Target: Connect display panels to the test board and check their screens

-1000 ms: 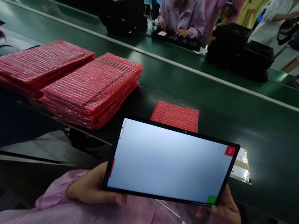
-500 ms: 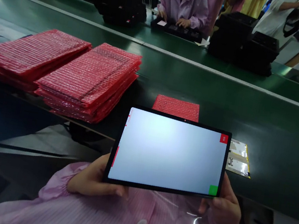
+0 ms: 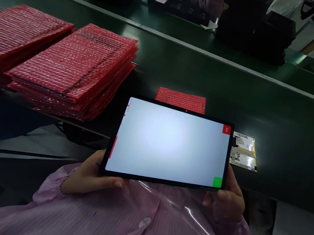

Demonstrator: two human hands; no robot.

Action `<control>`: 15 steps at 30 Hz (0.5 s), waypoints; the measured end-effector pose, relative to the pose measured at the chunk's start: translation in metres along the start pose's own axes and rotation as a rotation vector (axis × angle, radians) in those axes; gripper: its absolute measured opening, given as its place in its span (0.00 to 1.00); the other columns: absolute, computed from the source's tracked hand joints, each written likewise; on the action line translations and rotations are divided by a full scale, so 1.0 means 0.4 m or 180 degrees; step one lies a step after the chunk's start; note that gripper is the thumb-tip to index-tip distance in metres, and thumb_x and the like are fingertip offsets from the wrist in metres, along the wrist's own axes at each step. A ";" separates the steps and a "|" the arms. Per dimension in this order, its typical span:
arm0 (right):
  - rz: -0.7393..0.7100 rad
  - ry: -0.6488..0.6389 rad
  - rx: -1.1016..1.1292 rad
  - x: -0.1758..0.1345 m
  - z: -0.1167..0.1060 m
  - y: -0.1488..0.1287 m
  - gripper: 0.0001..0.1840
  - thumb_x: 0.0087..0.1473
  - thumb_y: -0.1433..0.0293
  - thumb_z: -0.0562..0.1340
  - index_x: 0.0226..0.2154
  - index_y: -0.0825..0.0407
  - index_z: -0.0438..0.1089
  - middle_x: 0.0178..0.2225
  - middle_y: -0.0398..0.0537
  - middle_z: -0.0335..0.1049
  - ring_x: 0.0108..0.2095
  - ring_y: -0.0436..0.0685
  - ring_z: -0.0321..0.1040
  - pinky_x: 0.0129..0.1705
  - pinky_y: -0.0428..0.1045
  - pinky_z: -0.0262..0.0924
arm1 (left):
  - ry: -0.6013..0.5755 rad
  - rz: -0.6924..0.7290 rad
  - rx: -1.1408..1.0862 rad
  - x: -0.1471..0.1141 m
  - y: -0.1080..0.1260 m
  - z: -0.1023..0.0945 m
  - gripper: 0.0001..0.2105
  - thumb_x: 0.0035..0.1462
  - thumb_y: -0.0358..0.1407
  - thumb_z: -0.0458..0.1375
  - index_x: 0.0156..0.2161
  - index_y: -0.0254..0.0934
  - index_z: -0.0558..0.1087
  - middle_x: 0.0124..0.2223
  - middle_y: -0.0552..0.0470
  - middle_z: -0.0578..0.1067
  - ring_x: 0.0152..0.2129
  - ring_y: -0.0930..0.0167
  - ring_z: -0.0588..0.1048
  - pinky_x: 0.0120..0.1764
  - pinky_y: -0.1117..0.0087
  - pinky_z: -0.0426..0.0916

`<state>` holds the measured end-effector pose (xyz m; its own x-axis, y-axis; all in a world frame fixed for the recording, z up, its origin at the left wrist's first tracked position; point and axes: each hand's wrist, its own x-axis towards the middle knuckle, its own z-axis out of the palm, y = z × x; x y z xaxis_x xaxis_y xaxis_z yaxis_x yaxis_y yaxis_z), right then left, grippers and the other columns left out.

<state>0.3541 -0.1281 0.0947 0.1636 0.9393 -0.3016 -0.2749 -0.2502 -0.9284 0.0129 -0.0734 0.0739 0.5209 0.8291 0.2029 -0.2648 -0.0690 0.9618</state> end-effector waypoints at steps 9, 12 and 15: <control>-0.0043 -0.0325 0.0346 -0.019 0.094 -0.025 0.37 0.43 0.78 0.60 0.56 0.38 0.64 0.41 0.44 0.75 0.22 0.54 0.72 0.20 0.46 0.67 | 0.0465 -0.0631 0.0144 -0.015 -0.004 -0.020 0.04 0.51 0.30 0.64 0.27 0.35 0.77 0.24 0.56 0.78 0.22 0.78 0.76 0.28 0.86 0.68; 0.0007 -0.0422 0.0308 -0.029 0.124 -0.034 0.37 0.45 0.78 0.59 0.58 0.38 0.62 0.40 0.41 0.74 0.22 0.52 0.71 0.22 0.45 0.68 | 0.0529 -0.1035 0.0159 -0.020 -0.008 -0.029 0.11 0.53 0.37 0.64 0.24 0.33 0.74 0.23 0.51 0.77 0.19 0.74 0.75 0.25 0.80 0.70; 0.0074 -0.0618 0.0309 -0.029 0.130 -0.031 0.39 0.46 0.79 0.61 0.58 0.36 0.61 0.46 0.40 0.72 0.28 0.52 0.73 0.27 0.47 0.71 | 0.0656 -0.1317 0.0230 -0.019 -0.009 -0.037 0.13 0.51 0.41 0.64 0.25 0.32 0.73 0.22 0.49 0.76 0.18 0.72 0.74 0.23 0.78 0.69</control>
<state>0.3064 -0.1236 0.1210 -0.0269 0.9635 -0.2665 -0.3680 -0.2574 -0.8935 -0.0020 -0.0714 0.0664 0.3970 0.8875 -0.2341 -0.0077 0.2583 0.9660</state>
